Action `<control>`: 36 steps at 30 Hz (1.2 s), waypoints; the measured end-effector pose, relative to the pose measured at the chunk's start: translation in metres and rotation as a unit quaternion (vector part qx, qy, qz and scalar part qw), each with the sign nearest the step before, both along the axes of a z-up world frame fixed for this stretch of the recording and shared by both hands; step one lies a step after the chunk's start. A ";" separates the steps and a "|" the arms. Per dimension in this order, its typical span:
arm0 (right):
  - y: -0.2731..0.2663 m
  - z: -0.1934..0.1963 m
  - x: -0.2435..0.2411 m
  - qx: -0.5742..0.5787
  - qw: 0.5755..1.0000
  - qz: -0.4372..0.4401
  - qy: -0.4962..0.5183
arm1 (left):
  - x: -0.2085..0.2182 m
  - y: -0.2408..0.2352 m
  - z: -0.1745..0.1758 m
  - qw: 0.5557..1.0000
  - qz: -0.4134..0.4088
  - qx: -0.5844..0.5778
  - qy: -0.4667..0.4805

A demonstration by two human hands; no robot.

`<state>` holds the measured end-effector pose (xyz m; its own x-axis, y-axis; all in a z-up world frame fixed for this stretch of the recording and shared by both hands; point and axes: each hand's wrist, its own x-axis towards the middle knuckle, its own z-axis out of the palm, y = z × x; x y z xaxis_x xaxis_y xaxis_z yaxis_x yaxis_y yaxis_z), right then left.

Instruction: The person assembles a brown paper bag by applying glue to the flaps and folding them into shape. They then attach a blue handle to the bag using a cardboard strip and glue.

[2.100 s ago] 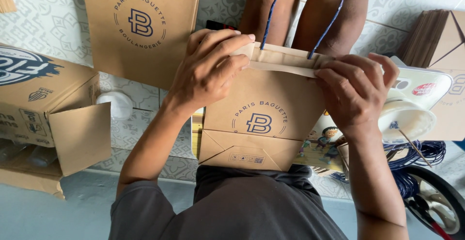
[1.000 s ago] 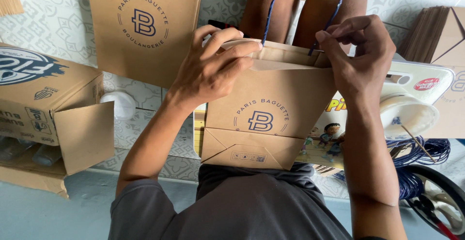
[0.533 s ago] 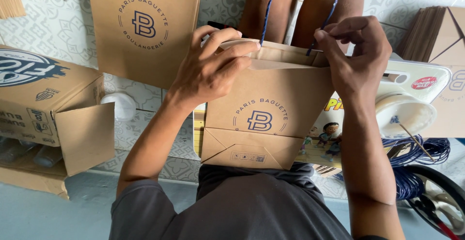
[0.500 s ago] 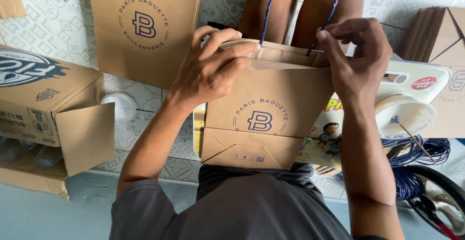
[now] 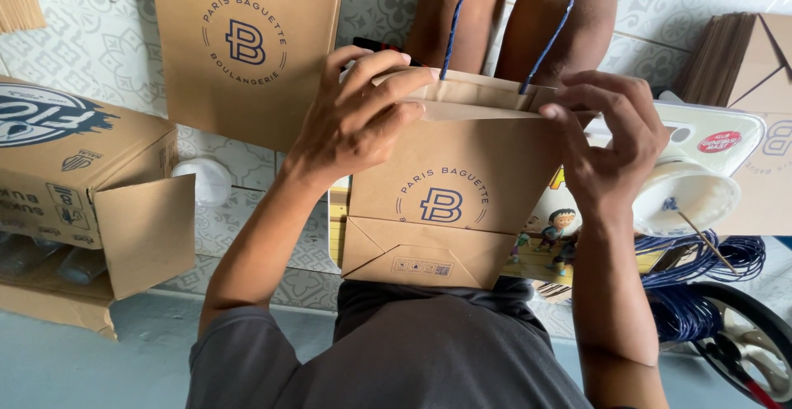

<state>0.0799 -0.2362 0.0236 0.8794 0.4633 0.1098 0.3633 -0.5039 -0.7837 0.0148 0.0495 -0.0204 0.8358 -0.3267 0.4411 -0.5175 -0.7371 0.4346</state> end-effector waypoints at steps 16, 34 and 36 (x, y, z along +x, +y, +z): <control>-0.004 -0.023 -0.003 -0.094 0.984 0.055 -0.138 | -0.003 -0.007 -0.003 1.000 0.021 0.013 -0.003; -0.008 -0.029 -0.008 -0.105 0.983 0.043 -0.144 | -0.006 -0.013 -0.005 0.999 0.019 -0.023 0.041; -0.011 -0.036 -0.006 -0.112 0.982 0.041 -0.148 | -0.005 -0.013 -0.005 0.999 0.017 -0.026 0.040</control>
